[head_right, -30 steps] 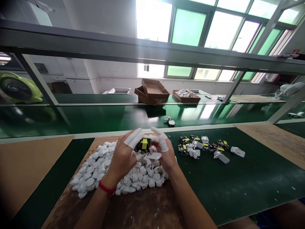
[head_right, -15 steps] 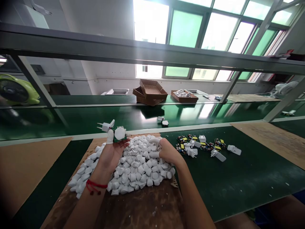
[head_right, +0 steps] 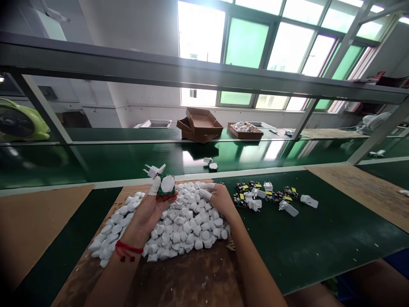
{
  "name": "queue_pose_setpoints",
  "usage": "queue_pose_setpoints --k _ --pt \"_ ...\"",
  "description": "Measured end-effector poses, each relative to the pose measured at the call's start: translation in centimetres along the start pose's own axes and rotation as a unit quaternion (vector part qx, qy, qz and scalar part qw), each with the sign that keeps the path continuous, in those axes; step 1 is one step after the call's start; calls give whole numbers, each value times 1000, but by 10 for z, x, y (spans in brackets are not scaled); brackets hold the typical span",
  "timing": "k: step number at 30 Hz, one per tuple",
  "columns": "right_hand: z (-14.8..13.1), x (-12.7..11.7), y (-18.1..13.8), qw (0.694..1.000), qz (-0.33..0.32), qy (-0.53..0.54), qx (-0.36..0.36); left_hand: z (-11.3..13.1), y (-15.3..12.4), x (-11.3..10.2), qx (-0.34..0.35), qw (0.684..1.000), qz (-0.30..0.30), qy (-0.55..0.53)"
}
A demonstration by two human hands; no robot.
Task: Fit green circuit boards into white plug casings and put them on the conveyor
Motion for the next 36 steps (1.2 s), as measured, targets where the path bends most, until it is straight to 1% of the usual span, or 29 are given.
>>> queue_pose_setpoints --k 3,6,8,11,13,14,16,17,19,21,22,23,24,26,28,31,32,33,34,36 --pt "-1 -2 0 1000 -2 2 -7 0 -1 0 3 1000 1 6" --pt "-2 -6 -4 999 -44 19 -13 0 -1 0 11 1000 0 7" --pt "-2 -6 -5 998 -55 30 -11 0 -1 -1 15 1000 -4 11" --pt "-2 -2 -4 999 -25 46 6 0 -1 0 24 998 -34 48" --pt "1 -2 -2 998 21 61 24 -1 -1 1 39 990 -72 111" --pt "4 -4 -1 995 57 70 35 -1 -1 2 50 983 -92 151" --pt "12 -15 0 983 144 97 59 -1 -1 2 93 957 -120 249" --pt "16 -21 0 973 187 116 70 -1 -2 2 125 936 -120 306" --pt "22 -32 0 952 249 160 82 -1 -4 4 204 876 -108 424" --pt "22 -36 -1 937 274 201 80 -1 -8 7 257 811 -122 511" --pt "19 -35 -1 933 271 225 73 -2 -10 9 264 791 -144 533" --pt "14 -32 -2 932 256 251 61 -3 -12 11 261 780 -171 542" --pt "8 -28 -3 931 236 275 48 -5 -15 13 251 776 -199 543" --pt "-6 -18 -6 931 171 323 15 -7 -18 15 232 778 -237 534" --pt "-19 -11 -12 931 89 353 -6 -8 -20 15 221 781 -257 525" --pt "-29 -6 -21 927 -41 373 -4 -8 -19 14 209 789 -256 518" --pt "-29 -5 -24 923 -72 378 -2 -7 -18 13 203 794 -252 515" --pt "-29 -5 -25 918 -94 384 -4 -7 -18 12 195 800 -250 510" --pt "-28 -5 -26 915 -102 391 -12 -6 -17 12 184 807 -249 503" --pt "-25 -7 -26 910 -84 402 -54 -5 -17 11 155 825 -264 476"
Point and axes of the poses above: each hand's wrist, its own y-axis towards the middle knuckle, its own x-axis out of the palm, z = x × y, the point moved 2 cm from there along y, towards the middle knuckle, and after that the axes turned 11 degrees about -y, right-handed, at the moved point
